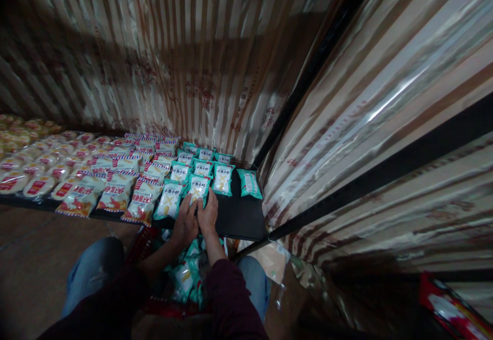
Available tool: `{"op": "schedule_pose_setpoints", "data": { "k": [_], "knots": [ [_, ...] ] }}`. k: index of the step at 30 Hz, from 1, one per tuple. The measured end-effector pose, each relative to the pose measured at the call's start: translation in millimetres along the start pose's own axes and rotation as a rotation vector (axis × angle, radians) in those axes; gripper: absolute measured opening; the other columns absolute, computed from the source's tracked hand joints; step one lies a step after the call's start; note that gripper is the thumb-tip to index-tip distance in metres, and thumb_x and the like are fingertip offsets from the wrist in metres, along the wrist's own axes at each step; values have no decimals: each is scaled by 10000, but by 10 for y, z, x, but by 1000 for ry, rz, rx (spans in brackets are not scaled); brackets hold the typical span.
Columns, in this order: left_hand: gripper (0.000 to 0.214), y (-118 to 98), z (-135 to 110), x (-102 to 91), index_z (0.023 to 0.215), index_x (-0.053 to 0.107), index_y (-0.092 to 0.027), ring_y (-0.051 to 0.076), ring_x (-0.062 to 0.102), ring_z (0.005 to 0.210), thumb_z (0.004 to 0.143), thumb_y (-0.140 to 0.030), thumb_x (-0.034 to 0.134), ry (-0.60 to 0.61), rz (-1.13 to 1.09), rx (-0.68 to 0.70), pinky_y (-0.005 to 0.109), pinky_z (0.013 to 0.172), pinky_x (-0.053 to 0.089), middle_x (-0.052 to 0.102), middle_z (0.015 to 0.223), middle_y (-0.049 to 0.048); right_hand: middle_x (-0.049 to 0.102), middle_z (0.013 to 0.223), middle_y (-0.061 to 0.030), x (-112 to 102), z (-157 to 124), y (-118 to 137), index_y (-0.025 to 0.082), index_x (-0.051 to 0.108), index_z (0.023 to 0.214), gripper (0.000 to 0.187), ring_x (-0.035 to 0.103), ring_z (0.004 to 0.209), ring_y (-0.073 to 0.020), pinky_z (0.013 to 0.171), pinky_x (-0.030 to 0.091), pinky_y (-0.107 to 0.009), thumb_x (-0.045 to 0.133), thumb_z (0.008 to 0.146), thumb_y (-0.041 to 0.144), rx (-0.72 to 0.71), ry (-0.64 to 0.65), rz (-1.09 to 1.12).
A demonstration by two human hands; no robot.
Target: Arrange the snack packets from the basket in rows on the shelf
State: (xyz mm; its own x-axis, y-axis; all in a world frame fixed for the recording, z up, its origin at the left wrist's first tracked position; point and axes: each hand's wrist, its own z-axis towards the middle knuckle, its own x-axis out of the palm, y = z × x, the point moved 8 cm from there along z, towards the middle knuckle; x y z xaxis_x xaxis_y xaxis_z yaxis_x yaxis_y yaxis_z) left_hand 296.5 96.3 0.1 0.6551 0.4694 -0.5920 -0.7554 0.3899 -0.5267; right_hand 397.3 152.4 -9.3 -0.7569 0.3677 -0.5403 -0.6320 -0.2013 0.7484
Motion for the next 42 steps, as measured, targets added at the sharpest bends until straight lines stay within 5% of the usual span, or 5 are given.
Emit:
{"op": "schedule_pose_setpoints", "data": {
  "k": [27, 42],
  "knots": [
    [687, -84, 14, -29, 1415, 159, -94, 309, 81, 1417, 766, 2, 365, -52, 42, 51, 558, 1070, 341, 140, 1515, 221, 567, 1255, -176, 107, 223, 22, 93, 471, 1301, 580, 517, 1155, -266, 989, 392, -408, 464, 853, 461, 88, 95, -63],
    [579, -223, 23, -238, 1390, 232, -55, 284, 121, 1416, 818, -21, 317, -32, 46, 150, 513, 1064, 354, 270, 1466, 237, 553, 1256, -174, -39, 74, 73, 108, 458, 1300, 579, 501, 1162, -265, 988, 387, -439, 441, 865, 488, 2, -16, -62]
  ]
}}
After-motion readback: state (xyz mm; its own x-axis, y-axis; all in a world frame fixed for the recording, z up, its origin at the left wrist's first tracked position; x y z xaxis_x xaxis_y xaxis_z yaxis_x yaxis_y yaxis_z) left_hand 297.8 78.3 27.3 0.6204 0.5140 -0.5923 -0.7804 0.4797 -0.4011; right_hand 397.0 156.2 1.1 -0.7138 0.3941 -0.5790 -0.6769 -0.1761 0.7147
